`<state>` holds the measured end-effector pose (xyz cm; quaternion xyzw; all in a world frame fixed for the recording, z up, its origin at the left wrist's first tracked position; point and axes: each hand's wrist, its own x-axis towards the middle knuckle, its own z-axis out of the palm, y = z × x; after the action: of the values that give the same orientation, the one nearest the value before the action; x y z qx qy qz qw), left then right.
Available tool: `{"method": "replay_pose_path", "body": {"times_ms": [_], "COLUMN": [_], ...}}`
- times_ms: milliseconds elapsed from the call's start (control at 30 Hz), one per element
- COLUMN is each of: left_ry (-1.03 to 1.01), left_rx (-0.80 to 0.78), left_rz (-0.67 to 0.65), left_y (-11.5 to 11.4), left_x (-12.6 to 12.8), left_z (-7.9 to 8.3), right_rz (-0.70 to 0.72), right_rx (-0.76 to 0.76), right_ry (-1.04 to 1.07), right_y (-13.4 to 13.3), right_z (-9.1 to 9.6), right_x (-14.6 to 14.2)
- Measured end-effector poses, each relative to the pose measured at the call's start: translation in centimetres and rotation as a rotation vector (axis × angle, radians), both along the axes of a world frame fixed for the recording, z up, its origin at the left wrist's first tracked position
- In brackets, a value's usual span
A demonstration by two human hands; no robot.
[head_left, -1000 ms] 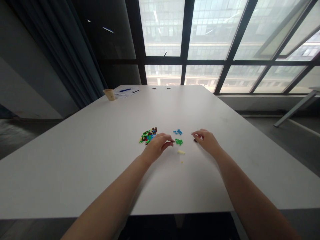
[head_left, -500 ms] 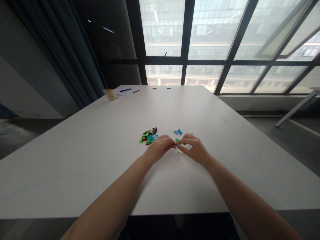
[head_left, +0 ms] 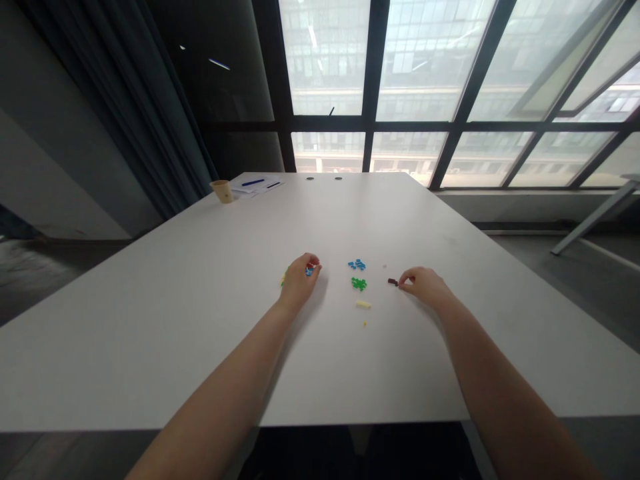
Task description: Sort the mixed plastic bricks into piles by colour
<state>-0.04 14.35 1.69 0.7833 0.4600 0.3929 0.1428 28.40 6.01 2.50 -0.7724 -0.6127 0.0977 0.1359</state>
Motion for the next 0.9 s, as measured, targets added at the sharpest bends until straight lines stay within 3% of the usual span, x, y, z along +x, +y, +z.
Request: {"method": "replay_pose_path", "body": {"times_ms": [100, 200, 400, 567, 900], "left_ry": [-0.056, -0.045, 0.280, 0.495, 0.454], "left_rx": [-0.031, -0.035, -0.102, -0.129, -0.112], "left_rz": [0.058, 0.121, 0.226, 0.166, 0.228], "left_y": [0.6, 1.1, 1.2, 1.0, 1.2], "left_x": [-0.3, -0.6, -0.9, -0.6, -0.7], "left_z": [-0.5, -0.8, -1.4, -2.0, -1.4], "right_rz": [-0.025, -0.030, -0.091, -0.062, -0.042], "right_rx": [-0.009, 0.108, 0.323, 0.344, 0.335], "right_ry": [0.027, 0.081, 0.204, 0.228, 0.245], "right_y": [0.0, 0.2, 0.2, 0.2, 0.2], "right_z": [-0.1, 0.1, 0.9, 1.0, 1.0], "right_x": [-0.6, -0.7, -0.6, -1.4, -1.6]}}
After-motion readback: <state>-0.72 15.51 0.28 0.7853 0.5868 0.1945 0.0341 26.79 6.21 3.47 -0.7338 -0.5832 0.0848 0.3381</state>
